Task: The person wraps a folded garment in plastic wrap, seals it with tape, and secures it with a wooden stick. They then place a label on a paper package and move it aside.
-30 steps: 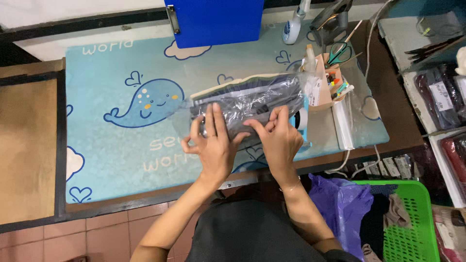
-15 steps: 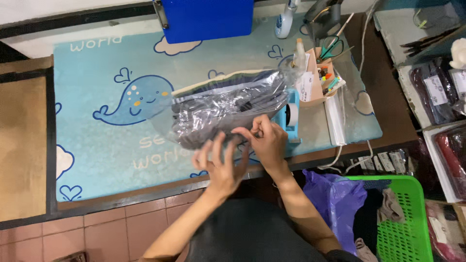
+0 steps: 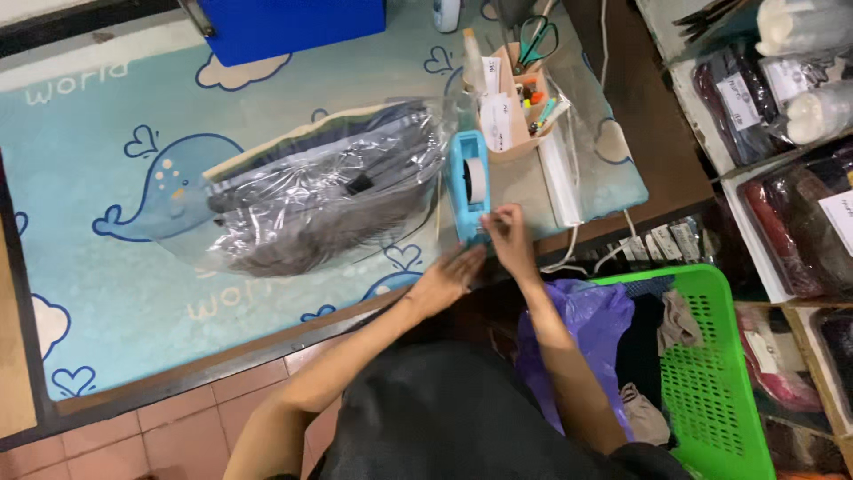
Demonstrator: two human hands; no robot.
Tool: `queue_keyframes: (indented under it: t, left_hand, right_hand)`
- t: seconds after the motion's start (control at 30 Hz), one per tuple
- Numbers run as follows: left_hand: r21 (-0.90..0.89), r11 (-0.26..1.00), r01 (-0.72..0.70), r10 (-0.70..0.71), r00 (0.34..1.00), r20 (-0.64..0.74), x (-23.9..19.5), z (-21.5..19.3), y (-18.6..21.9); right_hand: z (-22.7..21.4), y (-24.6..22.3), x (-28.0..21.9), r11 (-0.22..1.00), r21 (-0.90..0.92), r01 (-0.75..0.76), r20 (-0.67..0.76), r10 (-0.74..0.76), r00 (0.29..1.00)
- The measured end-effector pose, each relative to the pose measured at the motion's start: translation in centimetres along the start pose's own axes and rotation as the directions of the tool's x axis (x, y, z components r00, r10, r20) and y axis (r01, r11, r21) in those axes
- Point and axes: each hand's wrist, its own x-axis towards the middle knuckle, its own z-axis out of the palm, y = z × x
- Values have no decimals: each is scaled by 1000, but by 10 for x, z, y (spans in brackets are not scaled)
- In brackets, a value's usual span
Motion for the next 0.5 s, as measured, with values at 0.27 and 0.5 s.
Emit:
queue_keyframes:
  t: [0.27, 0.5]
  left_hand:
    - [10, 993, 118, -118, 982, 146, -1, 15, -5]
    - [132, 980, 151, -180, 951, 251, 1, 10, -1]
  right_hand:
    - [-2, -65, -1, 918, 373, -130, -49, 160, 986]
    - [-10, -31, -39, 932, 279, -232, 54, 226, 973]
